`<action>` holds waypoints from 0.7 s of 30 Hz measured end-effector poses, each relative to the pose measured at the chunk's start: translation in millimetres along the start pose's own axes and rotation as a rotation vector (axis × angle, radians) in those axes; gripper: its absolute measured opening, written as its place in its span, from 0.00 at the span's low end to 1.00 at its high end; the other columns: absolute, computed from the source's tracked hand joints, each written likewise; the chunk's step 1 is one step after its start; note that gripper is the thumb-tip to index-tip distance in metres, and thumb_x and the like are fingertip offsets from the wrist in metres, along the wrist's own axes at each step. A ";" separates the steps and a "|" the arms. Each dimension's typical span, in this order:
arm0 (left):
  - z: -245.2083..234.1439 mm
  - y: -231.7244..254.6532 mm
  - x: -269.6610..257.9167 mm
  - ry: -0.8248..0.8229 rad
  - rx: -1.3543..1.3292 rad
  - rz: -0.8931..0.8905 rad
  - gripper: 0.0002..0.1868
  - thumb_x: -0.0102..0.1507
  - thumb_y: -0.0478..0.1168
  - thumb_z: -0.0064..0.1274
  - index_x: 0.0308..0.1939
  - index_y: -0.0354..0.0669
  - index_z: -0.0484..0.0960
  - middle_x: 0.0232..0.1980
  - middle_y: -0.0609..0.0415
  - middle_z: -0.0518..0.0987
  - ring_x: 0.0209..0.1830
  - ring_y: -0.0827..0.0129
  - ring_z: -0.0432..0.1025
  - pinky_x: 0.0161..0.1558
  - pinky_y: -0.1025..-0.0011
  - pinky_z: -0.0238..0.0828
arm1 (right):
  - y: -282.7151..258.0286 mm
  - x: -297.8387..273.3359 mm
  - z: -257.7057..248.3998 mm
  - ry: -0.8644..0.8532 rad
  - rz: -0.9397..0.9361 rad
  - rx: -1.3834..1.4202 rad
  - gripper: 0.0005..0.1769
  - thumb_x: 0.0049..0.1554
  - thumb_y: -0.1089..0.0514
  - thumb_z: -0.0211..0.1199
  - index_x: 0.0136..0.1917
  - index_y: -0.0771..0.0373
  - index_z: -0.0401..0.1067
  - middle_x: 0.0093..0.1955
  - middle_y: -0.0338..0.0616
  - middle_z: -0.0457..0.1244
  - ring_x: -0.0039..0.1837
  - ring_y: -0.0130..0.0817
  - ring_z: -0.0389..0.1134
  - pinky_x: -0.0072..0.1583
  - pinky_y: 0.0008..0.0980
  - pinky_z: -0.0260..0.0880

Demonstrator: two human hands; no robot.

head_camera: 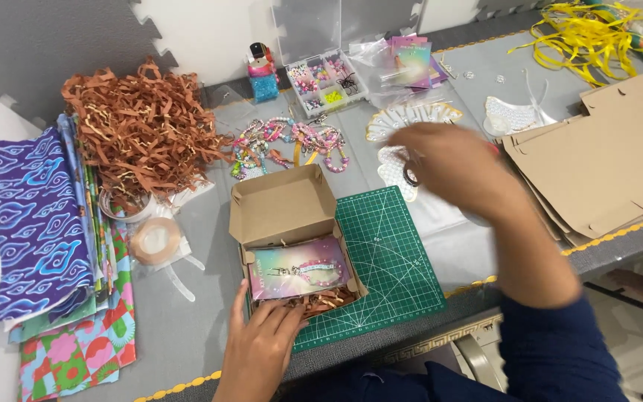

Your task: Assembling a small cardboard box, filling it with decorative shredded paper, placing a small item inside, and preparing wrapping paper.

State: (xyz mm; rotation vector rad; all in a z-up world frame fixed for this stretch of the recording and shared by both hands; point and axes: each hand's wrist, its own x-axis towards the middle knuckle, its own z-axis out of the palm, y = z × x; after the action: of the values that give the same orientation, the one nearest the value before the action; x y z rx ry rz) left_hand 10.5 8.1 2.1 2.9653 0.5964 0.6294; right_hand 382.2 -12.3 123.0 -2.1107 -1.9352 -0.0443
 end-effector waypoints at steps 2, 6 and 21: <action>1.5 -0.2 -1.0 0.020 -0.012 0.005 0.14 0.59 0.42 0.64 0.47 0.44 0.85 0.36 0.56 0.84 0.43 0.64 0.75 0.71 0.32 0.51 | 38.4 -48.4 -13.3 -0.102 0.254 -0.150 0.19 0.60 0.58 0.54 0.63 0.51 0.73 0.62 0.40 0.69 0.62 0.44 0.69 0.53 0.48 0.71; 1.9 -0.4 -0.3 0.054 -0.004 0.022 0.14 0.59 0.42 0.66 0.47 0.44 0.86 0.35 0.56 0.84 0.42 0.64 0.75 0.69 0.32 0.55 | 141.1 -140.3 16.1 -0.303 0.862 -0.342 0.33 0.63 0.37 0.48 0.76 0.52 0.63 0.70 0.62 0.63 0.68 0.64 0.66 0.64 0.61 0.68; -10.3 6.3 6.2 0.002 -0.020 0.001 0.08 0.64 0.40 0.62 0.43 0.40 0.83 0.33 0.53 0.80 0.39 0.63 0.73 0.73 0.34 0.50 | 251.9 -191.2 133.7 -0.304 0.793 -0.468 0.24 0.54 0.52 0.50 0.62 0.60 0.58 0.50 0.64 0.73 0.50 0.72 0.78 0.52 0.61 0.75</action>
State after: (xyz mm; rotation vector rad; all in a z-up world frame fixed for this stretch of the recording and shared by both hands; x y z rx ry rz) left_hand 13.9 4.3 14.7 2.9475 0.5854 0.6342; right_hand 587.7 -185.2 -90.9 -3.2142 -1.1384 -0.0160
